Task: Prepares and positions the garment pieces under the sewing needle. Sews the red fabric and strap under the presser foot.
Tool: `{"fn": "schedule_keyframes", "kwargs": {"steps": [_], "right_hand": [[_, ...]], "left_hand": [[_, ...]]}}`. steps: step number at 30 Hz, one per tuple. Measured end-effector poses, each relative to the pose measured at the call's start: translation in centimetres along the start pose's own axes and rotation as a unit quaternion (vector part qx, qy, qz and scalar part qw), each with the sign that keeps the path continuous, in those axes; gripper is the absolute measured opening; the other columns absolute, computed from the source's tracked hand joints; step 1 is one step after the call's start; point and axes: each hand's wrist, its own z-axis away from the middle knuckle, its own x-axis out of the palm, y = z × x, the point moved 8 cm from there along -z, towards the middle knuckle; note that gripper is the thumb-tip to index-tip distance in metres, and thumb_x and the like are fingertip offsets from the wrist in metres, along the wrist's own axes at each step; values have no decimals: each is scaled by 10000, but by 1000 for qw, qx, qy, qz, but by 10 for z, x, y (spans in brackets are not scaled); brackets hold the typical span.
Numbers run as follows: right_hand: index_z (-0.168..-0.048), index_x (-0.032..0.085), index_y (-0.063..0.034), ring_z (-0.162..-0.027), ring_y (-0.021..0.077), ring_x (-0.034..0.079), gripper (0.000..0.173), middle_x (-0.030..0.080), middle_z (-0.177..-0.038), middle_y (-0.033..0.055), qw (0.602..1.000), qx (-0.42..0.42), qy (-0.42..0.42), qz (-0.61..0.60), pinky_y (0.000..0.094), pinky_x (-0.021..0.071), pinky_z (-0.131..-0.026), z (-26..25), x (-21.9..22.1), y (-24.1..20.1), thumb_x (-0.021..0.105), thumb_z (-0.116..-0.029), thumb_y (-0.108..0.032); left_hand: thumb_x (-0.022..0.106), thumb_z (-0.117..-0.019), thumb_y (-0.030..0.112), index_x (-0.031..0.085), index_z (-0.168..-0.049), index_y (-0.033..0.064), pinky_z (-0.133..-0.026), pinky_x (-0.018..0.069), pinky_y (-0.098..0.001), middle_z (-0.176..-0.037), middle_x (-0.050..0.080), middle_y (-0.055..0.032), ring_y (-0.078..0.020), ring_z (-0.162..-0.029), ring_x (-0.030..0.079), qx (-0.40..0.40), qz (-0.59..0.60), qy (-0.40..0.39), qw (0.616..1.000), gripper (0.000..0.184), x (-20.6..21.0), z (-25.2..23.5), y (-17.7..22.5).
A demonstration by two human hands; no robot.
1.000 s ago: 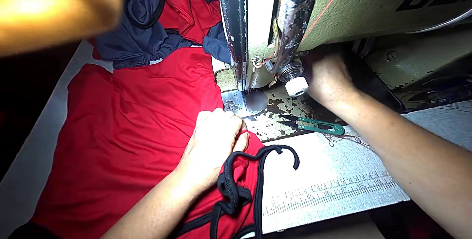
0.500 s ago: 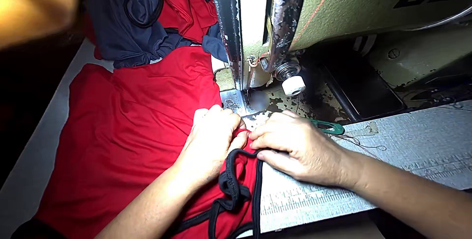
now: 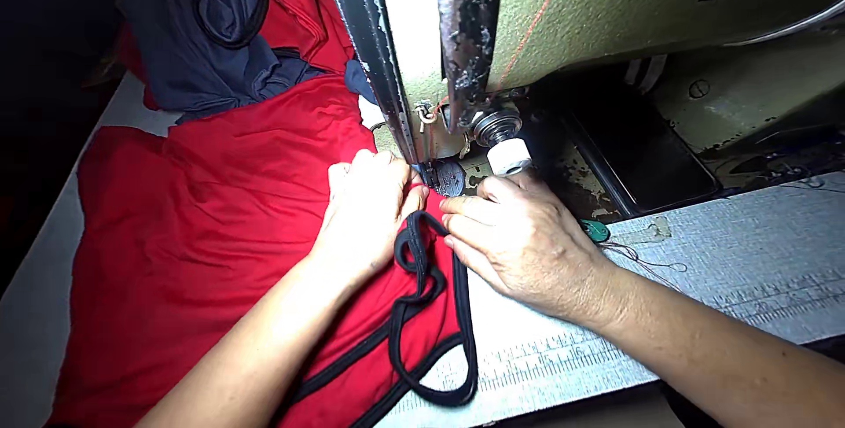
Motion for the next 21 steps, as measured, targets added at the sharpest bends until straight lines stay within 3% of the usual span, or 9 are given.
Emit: {"fn": "schedule_keyframes", "kwargs": {"steps": [3, 10, 15, 21], "right_hand": [[-976, 775, -147, -920, 214, 617, 274, 749, -1146, -19, 1000, 15, 1, 12, 384, 419, -776, 0, 1, 2, 524, -1008, -253], [-1035, 775, -150, -952, 220, 618, 300, 741, -1170, -20, 999, 26, -5, 19, 397, 424, -810, 0, 5, 3, 497, -1026, -261], [-1062, 769, -143, -950, 219, 617, 304, 736, -1175, -13, 999, 27, -4, 19, 399, 419, -815, 1, 5, 4, 493, -1027, -265], [-1065, 768, -134, -971, 214, 615, 307, 731, -1197, -8, 1000, 17, -6, 5, 392, 418, -826, 1, 5, 5, 493, -1028, -262]], "left_hand": [[511, -997, 318, 690, -859, 139, -844, 363, -477, -811, 582, -31, -243, -925, 580, 0, 8, 4, 1000, 288, 0, -5, -3], [524, -997, 315, 669, -836, 124, -847, 363, -481, -839, 595, -49, -249, -933, 584, -9, 4, 27, 1000, 289, -1, -6, -4], [533, -1010, 292, 692, -903, 96, -845, 387, -498, -881, 619, -84, -284, -964, 602, -23, -23, 28, 999, 274, 1, -6, -1], [542, -1002, 294, 672, -861, 90, -818, 383, -488, -852, 607, -81, -285, -936, 598, -16, -25, 34, 999, 280, 1, -7, -1]]}}
